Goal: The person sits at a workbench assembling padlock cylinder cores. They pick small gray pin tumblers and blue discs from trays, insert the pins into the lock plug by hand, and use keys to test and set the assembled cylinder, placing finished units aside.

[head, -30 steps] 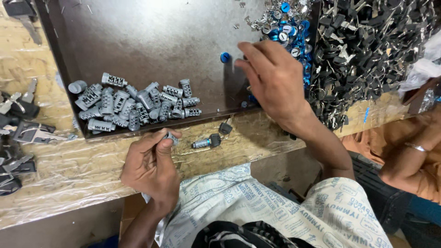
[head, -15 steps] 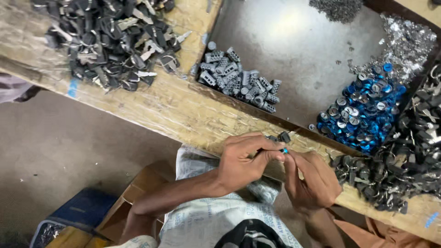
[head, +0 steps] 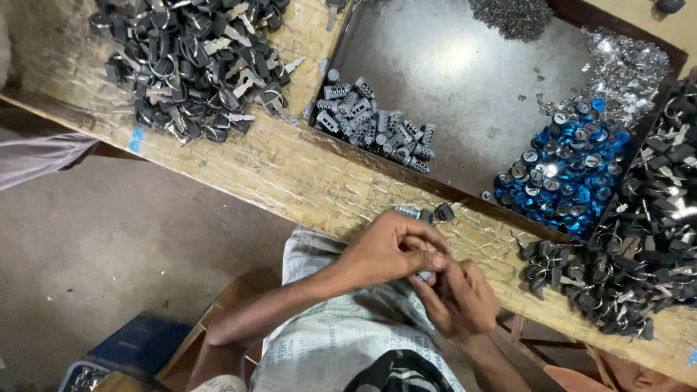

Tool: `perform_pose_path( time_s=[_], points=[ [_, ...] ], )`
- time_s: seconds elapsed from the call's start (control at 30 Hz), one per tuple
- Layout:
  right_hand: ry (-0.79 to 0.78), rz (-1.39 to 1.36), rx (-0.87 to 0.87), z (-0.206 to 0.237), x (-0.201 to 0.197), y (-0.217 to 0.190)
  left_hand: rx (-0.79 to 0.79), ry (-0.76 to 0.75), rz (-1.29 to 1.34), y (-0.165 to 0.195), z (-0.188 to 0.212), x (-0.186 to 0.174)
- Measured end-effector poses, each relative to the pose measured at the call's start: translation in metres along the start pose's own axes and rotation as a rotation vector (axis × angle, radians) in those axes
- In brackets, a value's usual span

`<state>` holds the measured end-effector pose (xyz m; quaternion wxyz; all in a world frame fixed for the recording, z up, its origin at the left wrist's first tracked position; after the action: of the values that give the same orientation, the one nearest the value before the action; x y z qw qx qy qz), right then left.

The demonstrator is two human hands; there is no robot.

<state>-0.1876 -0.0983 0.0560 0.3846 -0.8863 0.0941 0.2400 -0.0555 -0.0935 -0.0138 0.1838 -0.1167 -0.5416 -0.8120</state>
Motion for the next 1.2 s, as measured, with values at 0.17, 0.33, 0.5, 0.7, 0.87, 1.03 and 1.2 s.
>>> perform_pose_path(
  time_s=[0.17,0.33,0.5,0.7,0.87,1.03,1.2],
  points=[
    [0.098,0.150,-0.344,0.008,-0.006,-0.003,0.100,-0.006,-0.149,0.011,-0.002,0.013],
    [0.054,0.148,-0.413,-0.024,0.006,-0.003,0.420,0.489,0.105,0.025,0.024,0.010],
    [-0.416,0.368,-0.209,-0.064,0.015,0.008,0.628,0.580,-0.304,0.034,0.013,-0.032],
    [-0.496,0.493,-0.116,-0.046,0.034,0.015,0.577,0.576,-0.367,0.049,0.004,-0.048],
    [-0.389,0.380,0.392,-0.033,-0.007,0.061,0.534,0.548,-0.295,0.047,0.002,-0.052],
    [-0.010,-0.280,1.028,-0.014,-0.031,0.090,0.497,0.418,-0.147,0.041,0.000,-0.046],
    [0.472,-0.749,0.986,0.006,-0.004,0.073,0.576,0.298,-0.104,0.046,0.014,-0.013]
  ],
)
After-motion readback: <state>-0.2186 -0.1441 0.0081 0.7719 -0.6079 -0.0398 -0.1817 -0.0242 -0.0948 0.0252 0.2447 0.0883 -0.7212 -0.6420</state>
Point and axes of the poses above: each hand's wrist, its own z-axis away from the middle knuckle, its own x-axis out of the palm, y = z × x, the point moved 7 cm from there along -z, towards the middle knuckle, and after that the axes turned 14 degrees about y, right-handed, at the moved point
